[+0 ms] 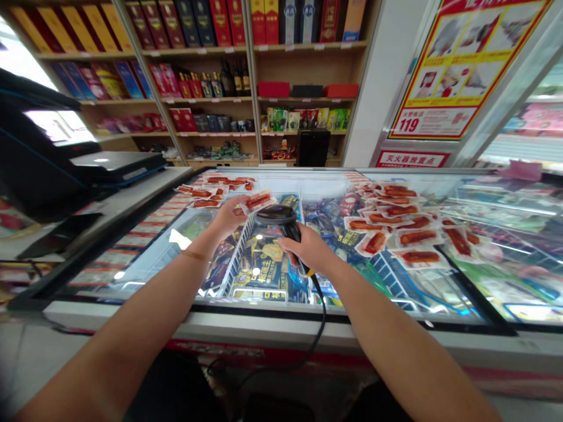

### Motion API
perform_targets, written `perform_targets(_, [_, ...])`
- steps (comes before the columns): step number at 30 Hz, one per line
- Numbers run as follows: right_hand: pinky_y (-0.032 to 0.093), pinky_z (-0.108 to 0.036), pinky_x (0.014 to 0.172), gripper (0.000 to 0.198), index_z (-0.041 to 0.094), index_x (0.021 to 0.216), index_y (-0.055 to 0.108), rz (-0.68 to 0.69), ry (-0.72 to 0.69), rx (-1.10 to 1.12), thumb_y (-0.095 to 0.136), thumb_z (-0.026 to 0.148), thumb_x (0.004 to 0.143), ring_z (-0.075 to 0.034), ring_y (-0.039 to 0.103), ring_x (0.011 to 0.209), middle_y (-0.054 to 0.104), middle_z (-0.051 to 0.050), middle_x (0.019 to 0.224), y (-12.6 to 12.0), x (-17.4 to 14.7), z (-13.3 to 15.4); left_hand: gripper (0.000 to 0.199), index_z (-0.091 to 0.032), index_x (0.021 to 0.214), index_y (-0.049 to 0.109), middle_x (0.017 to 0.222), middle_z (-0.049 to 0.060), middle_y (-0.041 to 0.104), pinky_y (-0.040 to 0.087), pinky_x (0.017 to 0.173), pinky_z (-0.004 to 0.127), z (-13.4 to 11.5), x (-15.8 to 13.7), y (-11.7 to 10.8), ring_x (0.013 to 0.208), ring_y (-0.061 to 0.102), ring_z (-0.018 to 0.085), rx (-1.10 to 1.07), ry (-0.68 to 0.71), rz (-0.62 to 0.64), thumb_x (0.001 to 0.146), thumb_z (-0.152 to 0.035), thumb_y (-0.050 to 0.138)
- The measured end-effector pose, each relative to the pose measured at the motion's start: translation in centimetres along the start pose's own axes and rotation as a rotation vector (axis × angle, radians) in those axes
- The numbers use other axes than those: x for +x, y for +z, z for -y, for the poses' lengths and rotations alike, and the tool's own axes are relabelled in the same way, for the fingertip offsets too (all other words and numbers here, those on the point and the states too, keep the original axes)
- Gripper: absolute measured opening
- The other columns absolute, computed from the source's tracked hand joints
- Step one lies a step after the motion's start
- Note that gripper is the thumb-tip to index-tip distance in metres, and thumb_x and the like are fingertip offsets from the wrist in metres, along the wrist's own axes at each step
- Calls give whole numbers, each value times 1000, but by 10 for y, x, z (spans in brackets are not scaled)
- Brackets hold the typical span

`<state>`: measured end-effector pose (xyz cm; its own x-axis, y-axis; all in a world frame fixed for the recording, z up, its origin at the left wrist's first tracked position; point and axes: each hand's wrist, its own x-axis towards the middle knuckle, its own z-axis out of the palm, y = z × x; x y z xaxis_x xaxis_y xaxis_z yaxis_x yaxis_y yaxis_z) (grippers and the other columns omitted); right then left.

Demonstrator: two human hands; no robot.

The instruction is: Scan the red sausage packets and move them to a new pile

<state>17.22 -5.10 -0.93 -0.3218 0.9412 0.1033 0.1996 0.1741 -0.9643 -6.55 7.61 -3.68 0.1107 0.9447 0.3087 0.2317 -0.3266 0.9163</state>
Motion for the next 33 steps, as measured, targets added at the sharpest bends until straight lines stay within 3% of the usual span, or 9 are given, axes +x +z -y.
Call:
perform_targets(9, [38, -22, 36, 21, 20, 83, 49, -112, 45, 167, 65, 32, 77, -9, 48, 36, 53, 6, 54, -6, 6, 3, 66, -13, 124, 53, 124, 15, 63, 53, 89, 37, 0, -4, 8, 107, 65, 25, -49, 7, 37, 58, -14, 64])
perform_targets(15, [39, -21, 36, 22, 20, 81, 49, -290, 88, 241, 67, 29, 75, -8, 48, 36, 52, 6, 54, -43, -12, 16, 67, -13, 123, 52, 117, 15, 67, 52, 91, 38, -14, 3, 45, 102, 67, 24, -58, 8, 89, 58, -14, 66])
perform_targets(20, [41, -21, 36, 19, 19, 80, 51, -484, 95, 149, 68, 27, 76, -9, 49, 37, 54, 5, 54, -110, -55, 8, 65, -13, 124, 52, 114, 14, 68, 54, 87, 37, -49, 16, 113, 103, 67, 24, -84, 20, 250, 60, -10, 64])
perform_targets(26, [43, -22, 36, 20, 19, 79, 50, -780, 124, 192, 69, 25, 77, -9, 49, 37, 54, 4, 52, -188, -107, -6, 61, -14, 124, 56, 112, 12, 69, 55, 87, 38, -88, 23, 235, 99, 68, 24, -84, 171, 418, 64, -3, 58])
perform_targets(30, [42, -21, 35, 22, 19, 79, 50, -918, 135, 228, 71, 24, 75, -9, 48, 37, 53, 5, 51, -210, -130, -10, 60, -17, 122, 60, 123, 10, 64, 50, 97, 37, -105, 20, 302, 111, 62, 22, 105, 428, 475, 66, 2, 53])
perform_targets(33, [40, -20, 34, 23, 19, 78, 49, -931, 149, 253, 71, 24, 74, -9, 48, 37, 52, 5, 51, -213, -138, -12, 57, -18, 124, 61, 127, 10, 62, 42, 106, 40, -116, 13, 327, 120, 56, 24, 322, 613, 502, 70, -1, 56])
